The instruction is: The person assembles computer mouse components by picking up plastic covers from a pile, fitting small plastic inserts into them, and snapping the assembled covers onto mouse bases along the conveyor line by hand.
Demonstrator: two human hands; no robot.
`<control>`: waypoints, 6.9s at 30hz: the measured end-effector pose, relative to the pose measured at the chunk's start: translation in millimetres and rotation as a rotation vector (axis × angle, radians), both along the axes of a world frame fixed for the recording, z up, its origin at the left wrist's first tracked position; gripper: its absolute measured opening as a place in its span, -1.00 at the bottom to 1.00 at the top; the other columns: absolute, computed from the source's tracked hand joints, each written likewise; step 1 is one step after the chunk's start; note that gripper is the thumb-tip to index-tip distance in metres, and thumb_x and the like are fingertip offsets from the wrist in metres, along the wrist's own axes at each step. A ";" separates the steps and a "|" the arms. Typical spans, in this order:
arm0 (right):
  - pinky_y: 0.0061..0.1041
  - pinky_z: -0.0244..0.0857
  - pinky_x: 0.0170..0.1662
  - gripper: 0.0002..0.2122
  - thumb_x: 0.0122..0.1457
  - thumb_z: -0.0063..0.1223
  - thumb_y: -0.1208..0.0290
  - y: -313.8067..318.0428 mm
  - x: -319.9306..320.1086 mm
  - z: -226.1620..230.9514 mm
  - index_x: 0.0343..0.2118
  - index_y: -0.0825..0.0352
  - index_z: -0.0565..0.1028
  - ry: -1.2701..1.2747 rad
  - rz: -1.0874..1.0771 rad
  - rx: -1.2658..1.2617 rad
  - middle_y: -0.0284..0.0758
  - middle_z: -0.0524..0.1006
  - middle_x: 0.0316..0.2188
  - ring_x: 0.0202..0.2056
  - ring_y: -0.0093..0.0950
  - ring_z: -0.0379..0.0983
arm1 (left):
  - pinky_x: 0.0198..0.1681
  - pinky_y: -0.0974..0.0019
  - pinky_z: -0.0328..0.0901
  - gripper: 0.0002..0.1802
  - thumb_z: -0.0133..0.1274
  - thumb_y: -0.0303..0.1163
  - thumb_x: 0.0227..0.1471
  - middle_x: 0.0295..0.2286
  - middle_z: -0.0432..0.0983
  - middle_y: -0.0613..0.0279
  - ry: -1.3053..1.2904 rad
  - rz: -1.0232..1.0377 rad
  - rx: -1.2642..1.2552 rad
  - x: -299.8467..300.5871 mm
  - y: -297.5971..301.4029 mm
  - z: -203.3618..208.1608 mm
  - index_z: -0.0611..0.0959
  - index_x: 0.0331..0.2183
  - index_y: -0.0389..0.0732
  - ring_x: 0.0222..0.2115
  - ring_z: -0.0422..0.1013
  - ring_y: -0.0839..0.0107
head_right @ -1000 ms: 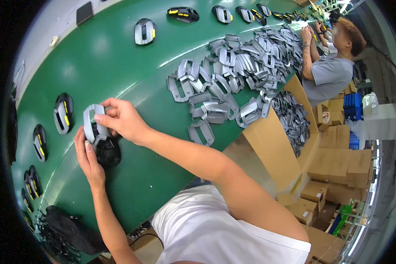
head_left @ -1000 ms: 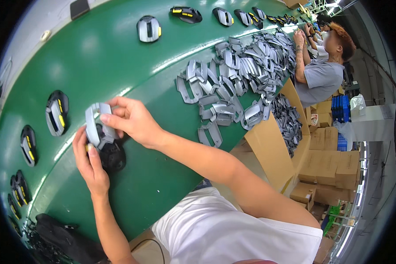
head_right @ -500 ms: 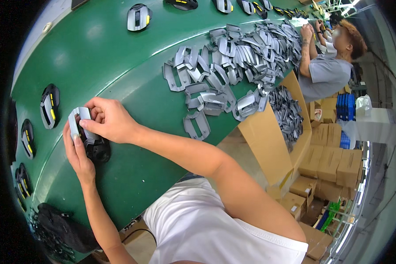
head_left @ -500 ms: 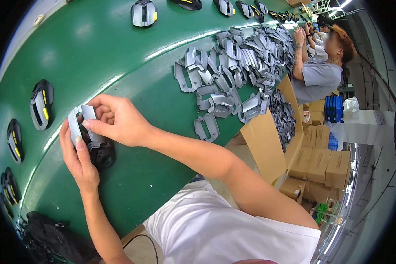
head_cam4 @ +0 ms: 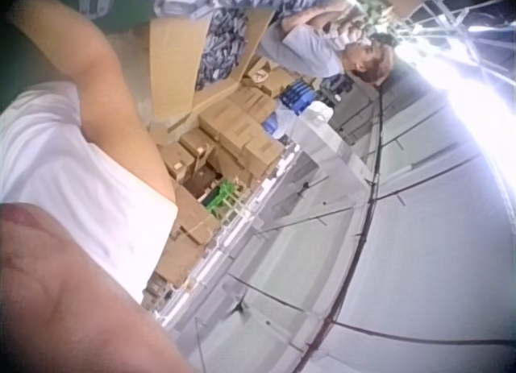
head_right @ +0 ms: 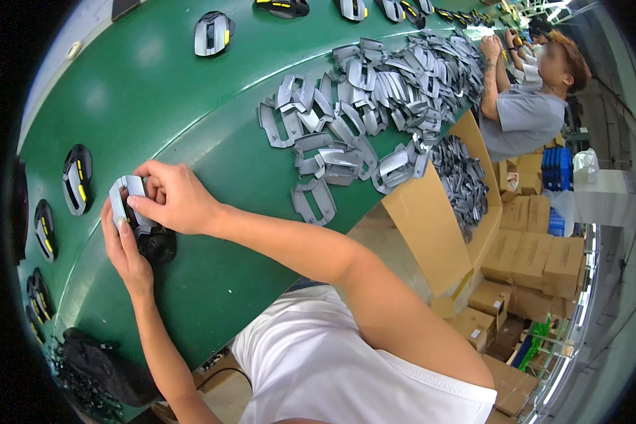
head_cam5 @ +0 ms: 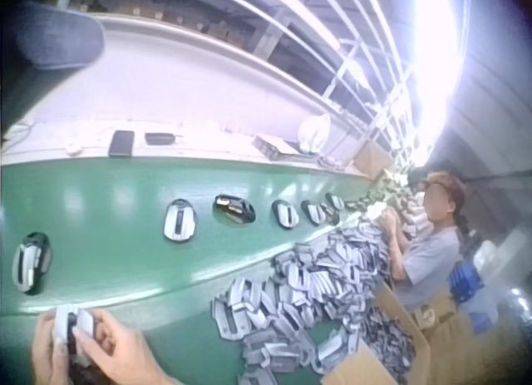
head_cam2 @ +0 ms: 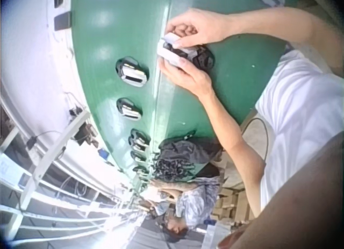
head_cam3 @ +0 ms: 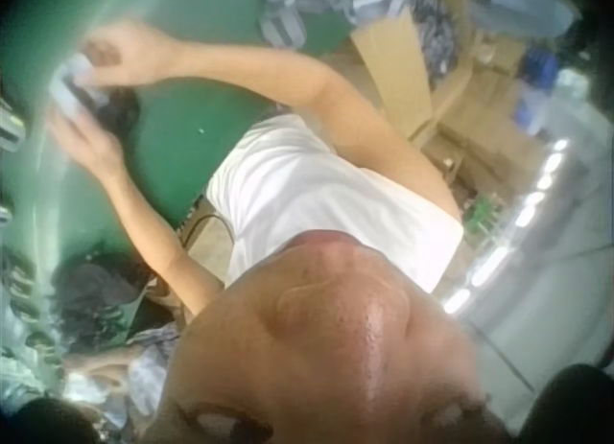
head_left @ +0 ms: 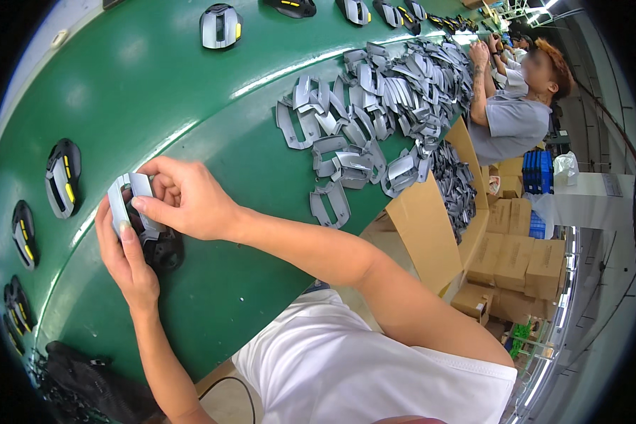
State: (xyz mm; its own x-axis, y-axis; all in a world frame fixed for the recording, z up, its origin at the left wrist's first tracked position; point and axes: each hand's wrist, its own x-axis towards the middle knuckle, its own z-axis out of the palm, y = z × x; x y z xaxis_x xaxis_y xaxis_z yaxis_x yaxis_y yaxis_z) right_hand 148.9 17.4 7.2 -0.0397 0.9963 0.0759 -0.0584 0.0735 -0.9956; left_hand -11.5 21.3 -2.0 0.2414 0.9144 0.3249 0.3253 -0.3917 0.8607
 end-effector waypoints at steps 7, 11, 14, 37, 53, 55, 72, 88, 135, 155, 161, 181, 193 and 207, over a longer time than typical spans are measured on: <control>-0.70 0.17 -0.59 -0.68 0.06 0.11 0.45 -1.3 0.0 2.8 -0.16 0.50 0.36 -0.017 -0.019 0.041 -0.43 0.40 -0.69 -0.65 -0.75 0.29 | 0.04 0.19 0.13 -0.55 -0.27 -0.25 0.17 -0.04 0.27 -0.07 -0.023 0.034 0.008 1.9 -1.8 1.7 0.46 -0.09 -0.41 0.00 0.24 0.15; -0.68 0.16 -0.59 -0.67 0.06 0.12 0.42 -1.6 4.5 3.3 -0.16 0.50 0.36 -0.058 0.012 0.038 -0.43 0.40 -0.71 -0.66 -0.75 0.28 | 0.02 0.20 0.13 -0.56 -0.27 -0.24 0.18 -0.04 0.27 -0.06 -0.004 0.056 0.045 3.9 -2.0 -0.4 0.47 -0.11 -0.42 -0.02 0.25 0.16; -0.68 0.15 -0.59 -0.66 0.06 0.12 0.42 -4.6 3.6 4.5 -0.16 0.50 0.36 -0.059 0.010 0.032 -0.43 0.40 -0.71 -0.66 -0.74 0.27 | 0.02 0.20 0.12 -0.56 -0.26 -0.25 0.18 -0.05 0.28 -0.06 -0.022 0.060 0.047 5.1 -4.5 -0.1 0.47 -0.12 -0.42 -0.02 0.24 0.15; -0.76 0.13 -0.53 -0.64 0.13 0.10 0.38 -3.0 2.6 7.7 -0.05 0.44 0.38 0.148 -0.050 -0.056 -0.41 0.50 -0.51 -0.54 -0.75 0.28 | -0.02 0.24 0.18 -0.56 -0.16 -0.23 0.13 -0.11 0.28 -0.07 -0.187 0.043 0.131 2.9 -1.8 -3.1 0.45 -0.12 -0.41 -0.11 0.29 0.12; -0.77 -0.03 -0.59 -0.80 0.12 0.11 0.42 -1.5 3.0 -4.2 -0.23 0.40 0.52 -0.193 -0.005 0.071 -0.55 0.35 -0.71 -0.64 -0.81 0.13 | -0.10 0.28 0.22 -0.64 -0.11 -0.25 0.11 -0.20 0.34 0.00 -0.297 0.062 0.115 4.1 0.5 -10.8 0.51 -0.17 -0.34 -0.20 0.33 0.19; -0.78 -0.03 -0.58 -0.79 0.13 0.10 0.42 -2.2 2.5 -5.0 -0.22 0.41 0.50 -0.215 0.011 0.099 -0.54 0.38 -0.69 -0.63 -0.81 0.15 | -0.10 0.27 0.22 -0.63 -0.12 -0.24 0.12 -0.21 0.34 -0.01 -0.259 0.055 0.128 4.1 2.0 -11.6 0.51 -0.17 -0.35 -0.20 0.33 0.18; -0.74 0.03 -0.60 -0.78 0.07 0.12 0.44 -5.0 4.7 -8.3 -0.25 0.43 0.44 -0.355 -0.028 0.162 -0.50 0.38 -0.73 -0.68 -0.79 0.17 | -0.16 0.29 0.26 -0.68 -0.04 -0.34 0.07 -0.22 0.35 0.02 -0.328 0.062 0.016 5.2 1.9 -14.6 0.48 -0.18 -0.36 -0.24 0.36 0.23; -0.60 0.31 -0.14 -0.58 0.02 0.23 0.37 -12.7 -0.9 4.7 -0.11 0.46 0.38 0.010 0.123 0.089 -0.28 0.50 -0.27 -0.24 -0.56 0.44 | -0.25 0.46 0.28 -0.66 0.04 -0.32 0.06 -0.32 0.44 0.23 -0.609 -0.047 -0.130 6.4 -10.2 5.1 0.45 -0.18 -0.34 -0.31 0.36 0.55; -0.29 0.13 0.12 -0.62 -0.33 0.14 0.69 -10.4 7.5 16.9 -0.36 0.16 0.58 -0.592 0.084 0.731 -0.40 0.48 -0.10 0.11 -0.18 0.18 | -0.24 0.41 0.37 -0.36 -0.31 0.10 0.19 -0.30 0.50 0.19 -0.857 -0.213 -0.741 -12.0 4.0 -2.9 0.45 -0.14 -0.34 -0.31 0.45 0.48; -0.69 0.28 -0.21 -0.77 0.19 0.02 0.36 -10.5 3.4 -9.9 -0.26 0.48 0.42 0.122 0.101 -0.131 -0.38 0.48 -0.35 -0.31 -0.69 0.38 | -0.43 0.44 0.41 -0.63 -0.17 -0.15 0.19 -0.47 0.48 0.19 -0.799 0.033 -0.491 6.2 -4.3 -6.0 0.45 -0.27 -0.31 -0.52 0.45 0.50; -0.71 0.24 -0.36 -0.78 0.18 0.00 0.37 -19.4 0.3 0.5 -0.34 0.48 0.40 -0.074 0.015 0.036 -0.40 0.46 -0.44 -0.41 -0.74 0.32 | -0.51 0.51 0.28 -0.66 -0.08 -0.17 0.17 -0.55 0.41 0.34 -0.678 0.106 -0.454 12.9 -6.4 -1.2 0.47 -0.40 -0.30 -0.57 0.34 0.65; -0.76 0.19 -0.38 -0.82 0.14 0.04 0.42 -21.9 2.7 -8.6 -0.35 0.46 0.41 0.051 0.113 -0.039 -0.49 0.41 -0.49 -0.45 -0.78 0.25 | -0.59 0.55 0.25 -0.55 -0.19 -0.12 0.21 -0.62 0.45 0.34 -0.776 0.113 -0.398 16.1 -17.3 0.2 0.54 -0.46 -0.32 -0.65 0.32 0.67; -0.76 0.15 -0.41 -0.82 0.14 0.03 0.39 -23.5 3.1 -2.0 -0.44 0.44 0.40 -0.003 0.082 -0.076 -0.51 0.38 -0.53 -0.47 -0.78 0.23 | -0.56 0.56 0.14 -0.71 -0.09 -0.25 0.17 -0.60 0.41 0.35 -0.668 0.238 -0.327 19.3 -13.3 -9.6 0.40 -0.44 -0.28 -0.59 0.25 0.71; -0.74 0.09 -0.42 -0.77 0.14 0.04 0.30 -26.5 0.1 -15.3 -0.47 0.38 0.39 0.211 0.069 -0.124 -0.53 0.34 -0.55 -0.49 -0.77 0.17 | -0.50 0.60 0.16 -0.77 -0.07 -0.35 0.16 -0.52 0.41 0.33 -0.994 0.147 -0.366 24.5 -19.7 -0.1 0.28 -0.23 -0.24 -0.52 0.27 0.72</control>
State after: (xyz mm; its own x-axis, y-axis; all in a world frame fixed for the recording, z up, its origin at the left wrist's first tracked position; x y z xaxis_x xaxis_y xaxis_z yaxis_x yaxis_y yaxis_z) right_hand 149.0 -9.1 -8.1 -0.1044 0.9940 -0.0332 -0.2660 -0.0600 -0.9621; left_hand 13.0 1.6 -2.1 -0.1012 0.9948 0.0146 -0.5635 -0.0694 0.8232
